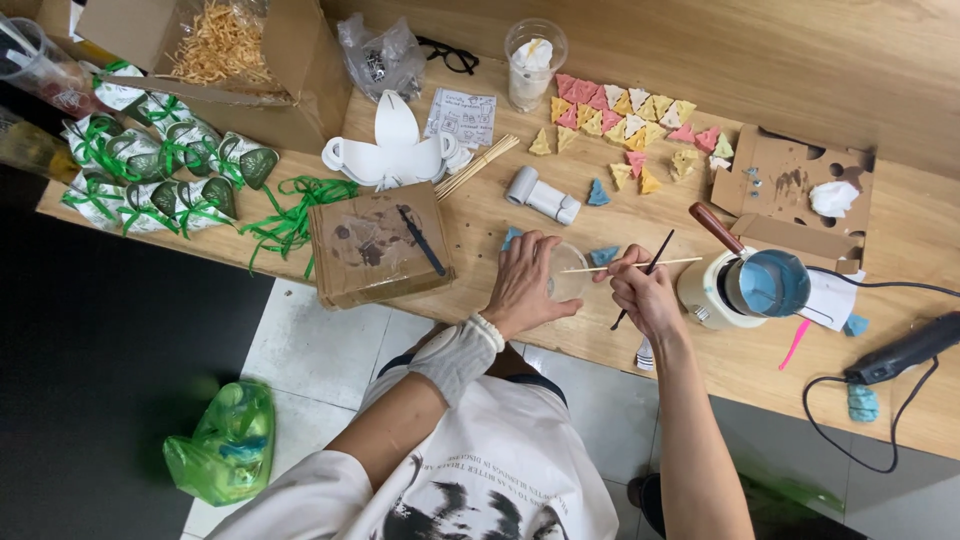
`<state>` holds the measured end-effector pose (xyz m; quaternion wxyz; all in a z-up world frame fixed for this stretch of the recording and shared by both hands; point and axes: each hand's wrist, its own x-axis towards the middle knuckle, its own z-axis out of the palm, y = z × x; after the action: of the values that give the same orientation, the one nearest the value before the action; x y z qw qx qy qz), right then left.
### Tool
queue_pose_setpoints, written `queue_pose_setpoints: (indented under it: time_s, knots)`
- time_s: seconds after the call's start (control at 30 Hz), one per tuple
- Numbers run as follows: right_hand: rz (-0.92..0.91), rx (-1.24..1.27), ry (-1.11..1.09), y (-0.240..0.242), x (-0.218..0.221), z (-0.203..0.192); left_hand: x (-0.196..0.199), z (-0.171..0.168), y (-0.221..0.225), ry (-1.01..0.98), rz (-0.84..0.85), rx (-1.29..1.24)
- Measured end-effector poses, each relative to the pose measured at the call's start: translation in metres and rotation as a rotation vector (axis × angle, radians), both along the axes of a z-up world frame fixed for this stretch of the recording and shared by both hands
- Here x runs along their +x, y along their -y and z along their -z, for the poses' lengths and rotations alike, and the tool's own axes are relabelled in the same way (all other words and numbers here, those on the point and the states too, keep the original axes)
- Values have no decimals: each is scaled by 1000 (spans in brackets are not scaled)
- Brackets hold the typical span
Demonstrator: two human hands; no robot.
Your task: Cleaning and shaping small blue wax pieces using hands and a thin pick tool.
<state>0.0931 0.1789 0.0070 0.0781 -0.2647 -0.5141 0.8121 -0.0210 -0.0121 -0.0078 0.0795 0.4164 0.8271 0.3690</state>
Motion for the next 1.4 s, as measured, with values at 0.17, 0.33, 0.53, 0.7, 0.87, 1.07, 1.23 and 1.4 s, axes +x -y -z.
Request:
queue_pose_setpoints:
  time_s: [0.17,0.33,0.53,0.7,0.87,1.07,1.23,1.4]
  knots:
    - [-46,160,125,1,-1,-1,2,2,-1,-6,0,17]
    - [-74,472,254,-6,0,2,4,3,0,13,2,-2]
    - [-166,812,168,2,-2,-15,1,5,-2,-5,6,-12]
    - [-156,958,211,17,-4,-33,0,5,-2,5,9,-42]
    - [-157,1195,339,26,-10,-40,0,2,-1,1,12,-27]
    - [-136,1049,378,18,-15,-45,0,2,-2,-9,11,-17]
    - [-96,1024,442,13,-15,-44,0,4,-1,-20,7,-20]
    - [-57,1048,417,10,-14,-42,-1,6,-3,-17,16,-23]
